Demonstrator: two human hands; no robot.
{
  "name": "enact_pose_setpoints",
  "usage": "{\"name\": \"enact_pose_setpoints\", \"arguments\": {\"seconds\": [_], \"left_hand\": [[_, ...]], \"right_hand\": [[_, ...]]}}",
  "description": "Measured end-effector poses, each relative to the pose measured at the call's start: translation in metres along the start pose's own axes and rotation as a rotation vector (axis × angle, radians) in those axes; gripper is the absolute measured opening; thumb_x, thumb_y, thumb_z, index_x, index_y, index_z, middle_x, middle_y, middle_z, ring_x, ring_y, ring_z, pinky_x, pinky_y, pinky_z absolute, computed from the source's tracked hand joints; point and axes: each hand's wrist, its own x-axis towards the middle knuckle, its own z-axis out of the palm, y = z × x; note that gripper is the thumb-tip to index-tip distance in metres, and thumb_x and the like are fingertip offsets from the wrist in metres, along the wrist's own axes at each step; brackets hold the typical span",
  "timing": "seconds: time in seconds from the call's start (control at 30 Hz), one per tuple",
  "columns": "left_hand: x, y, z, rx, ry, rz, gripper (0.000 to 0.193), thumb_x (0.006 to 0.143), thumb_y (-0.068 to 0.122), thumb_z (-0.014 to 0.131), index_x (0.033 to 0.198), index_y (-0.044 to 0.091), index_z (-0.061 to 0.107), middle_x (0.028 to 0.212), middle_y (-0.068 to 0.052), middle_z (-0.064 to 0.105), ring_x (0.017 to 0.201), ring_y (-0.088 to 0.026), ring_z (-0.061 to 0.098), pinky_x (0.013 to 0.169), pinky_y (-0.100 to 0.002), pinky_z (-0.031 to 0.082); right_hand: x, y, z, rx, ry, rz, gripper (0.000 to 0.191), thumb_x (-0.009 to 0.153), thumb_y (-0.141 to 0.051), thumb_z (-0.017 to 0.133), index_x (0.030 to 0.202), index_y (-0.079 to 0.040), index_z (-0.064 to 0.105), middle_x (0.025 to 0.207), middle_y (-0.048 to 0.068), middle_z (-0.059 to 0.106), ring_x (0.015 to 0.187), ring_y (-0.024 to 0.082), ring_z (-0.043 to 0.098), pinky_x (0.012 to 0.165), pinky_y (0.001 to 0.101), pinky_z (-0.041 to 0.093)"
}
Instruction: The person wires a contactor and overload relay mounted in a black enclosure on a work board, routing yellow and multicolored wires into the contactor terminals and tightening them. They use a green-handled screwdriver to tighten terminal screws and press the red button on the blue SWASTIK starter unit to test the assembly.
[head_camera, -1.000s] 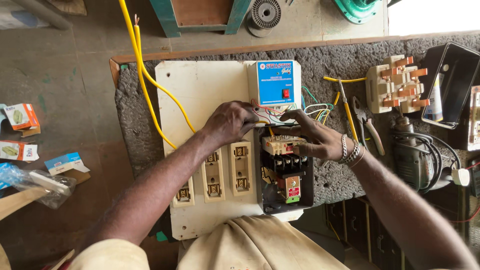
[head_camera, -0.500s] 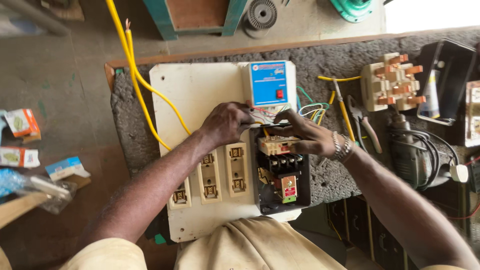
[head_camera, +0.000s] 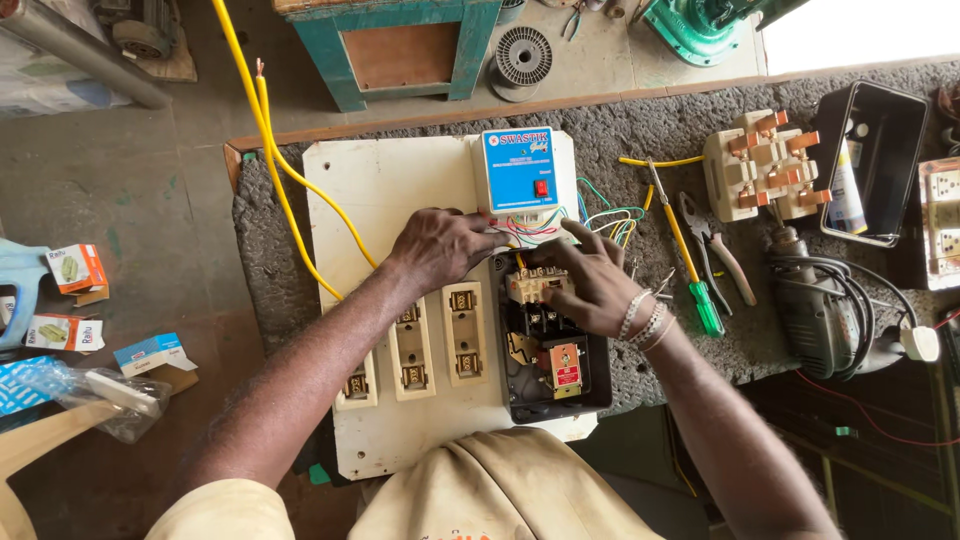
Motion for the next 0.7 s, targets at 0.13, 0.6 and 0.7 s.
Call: {"name": "enact_pose_setpoints", "arguments": {"seconds": [0.13,0.6,0.7], "left_hand": [[-0.001,-0.004,0.004,0.097,0.082,0.094,0.018,0.098,0.026,0.065,0.112,0.032,0.077,0.084,0.002,0.07,0.069,-0.017,0.07,0.066,-0.037,0.057],[0.011,-0.006,0.015,0.134,-0.203,-0.004,0.03,0.099,0.022,0.06,0.123,0.038,0.072,0.059,-0.006,0.062,0.054,-0.02,0.065,0.055,-0.04,0.054],[0.016,-0.006,0.013,-0.005,-0.314,-0.1,0.03,0.097,0.03,0.064,0.125,0.038,0.07,0.064,-0.008,0.066,0.059,-0.023,0.067,0.063,-0.043,0.055]], "right_hand": [[0.004,0.002,0.004,0.014,-0.003,-0.03,0.075,0.083,-0.044,0.061,0.149,-0.011,0.045,0.141,0.007,0.064,0.151,0.041,0.02,0.114,0.0591,0.012],[-0.003,-0.001,-0.002,0.066,0.088,-0.093,0.066,0.079,-0.039,0.059,0.139,-0.012,0.054,0.14,0.0,0.066,0.155,0.037,0.031,0.12,0.0538,0.018],[-0.001,0.001,-0.001,0.077,0.046,-0.064,0.068,0.085,-0.044,0.061,0.143,-0.009,0.049,0.142,-0.001,0.063,0.154,0.038,0.027,0.118,0.055,0.017]]}}
